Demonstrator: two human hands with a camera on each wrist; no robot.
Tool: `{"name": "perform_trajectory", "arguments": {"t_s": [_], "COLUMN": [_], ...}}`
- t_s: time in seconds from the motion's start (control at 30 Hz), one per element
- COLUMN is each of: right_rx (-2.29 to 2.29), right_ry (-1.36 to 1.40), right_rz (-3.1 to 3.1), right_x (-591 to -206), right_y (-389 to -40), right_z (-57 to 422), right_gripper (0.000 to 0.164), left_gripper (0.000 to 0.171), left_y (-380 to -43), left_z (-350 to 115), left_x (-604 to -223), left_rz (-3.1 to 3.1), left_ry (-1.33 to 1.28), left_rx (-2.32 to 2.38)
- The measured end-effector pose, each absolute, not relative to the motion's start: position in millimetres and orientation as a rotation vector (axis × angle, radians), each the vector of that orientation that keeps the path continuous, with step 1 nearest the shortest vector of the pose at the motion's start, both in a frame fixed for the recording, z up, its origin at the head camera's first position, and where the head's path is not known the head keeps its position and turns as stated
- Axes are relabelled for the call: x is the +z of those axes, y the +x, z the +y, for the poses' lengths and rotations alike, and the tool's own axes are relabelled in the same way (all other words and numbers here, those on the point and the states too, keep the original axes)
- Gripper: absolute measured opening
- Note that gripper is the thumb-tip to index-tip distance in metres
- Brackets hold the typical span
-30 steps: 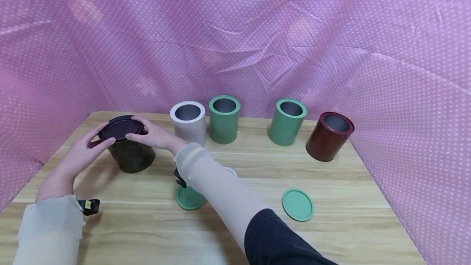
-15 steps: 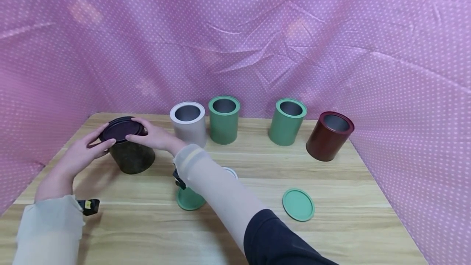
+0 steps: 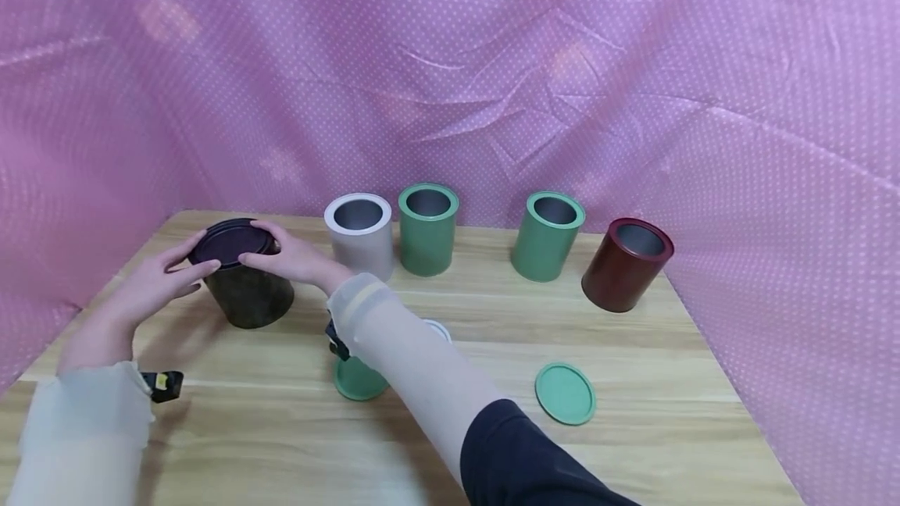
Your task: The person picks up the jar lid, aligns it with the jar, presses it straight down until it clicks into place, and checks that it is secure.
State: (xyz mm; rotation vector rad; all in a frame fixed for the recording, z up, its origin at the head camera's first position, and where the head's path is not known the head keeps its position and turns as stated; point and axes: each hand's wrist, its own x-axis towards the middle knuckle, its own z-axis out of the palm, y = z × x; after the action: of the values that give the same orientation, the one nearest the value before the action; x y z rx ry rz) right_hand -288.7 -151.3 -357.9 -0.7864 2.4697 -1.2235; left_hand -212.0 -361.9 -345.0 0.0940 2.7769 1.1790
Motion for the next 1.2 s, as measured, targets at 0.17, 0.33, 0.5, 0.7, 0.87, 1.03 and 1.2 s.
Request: {"name": "perform_trajectory", "arguments": {"t_s": [0.17, 0.33, 0.5, 0.7, 0.87, 1.03, 1.2], "right_rx": [-1.249, -1.238, -1.293, -1.275, -1.236, -1.227, -1.219], "right_ry": [-0.769, -0.768, -0.775, -0.802, -0.817, -0.810, -0.834], "right_rz": [2.465, 2.452, 2.397, 2.378, 2.395, 2.392, 2.369], "right_x": [-360.1, -360.8, -360.0, -361.5, -363.1, -361.3, -358.4], "right_y": [-291.2, -288.5, -287.6, -285.3, -276.0, -267.5, -261.1], "right_z": [-155.4, -157.2, -153.8, -148.9, -144.3, -140.4, -134.5], "right_gripper": [0.062, 0.063, 0.062, 0.063, 0.062, 0.062, 0.063], "left_gripper": [0.079, 0.079, 0.077, 0.078, 0.078, 0.078, 0.078], "left_y": [-215.6, -210.0, -206.1, -202.2, -191.2, -179.5, -171.3], "left_z": [-362.8, -363.3, -359.7, -355.4, -351.9, -345.4, -339.8], "left_x": [-343.0, -344.3, -345.4, -348.6, -351.3, -350.1, -347.5], "left_rz": [2.759, 2.755, 2.773, 2.761, 2.807, 2.844, 2.819], "left_ry": [0.075, 0.054, 0.074, 0.057, 0.018, -0.007, -0.011], "left_rx": [1.173, 1.186, 1.275, 1.297, 1.203, 1.142, 1.135]}}
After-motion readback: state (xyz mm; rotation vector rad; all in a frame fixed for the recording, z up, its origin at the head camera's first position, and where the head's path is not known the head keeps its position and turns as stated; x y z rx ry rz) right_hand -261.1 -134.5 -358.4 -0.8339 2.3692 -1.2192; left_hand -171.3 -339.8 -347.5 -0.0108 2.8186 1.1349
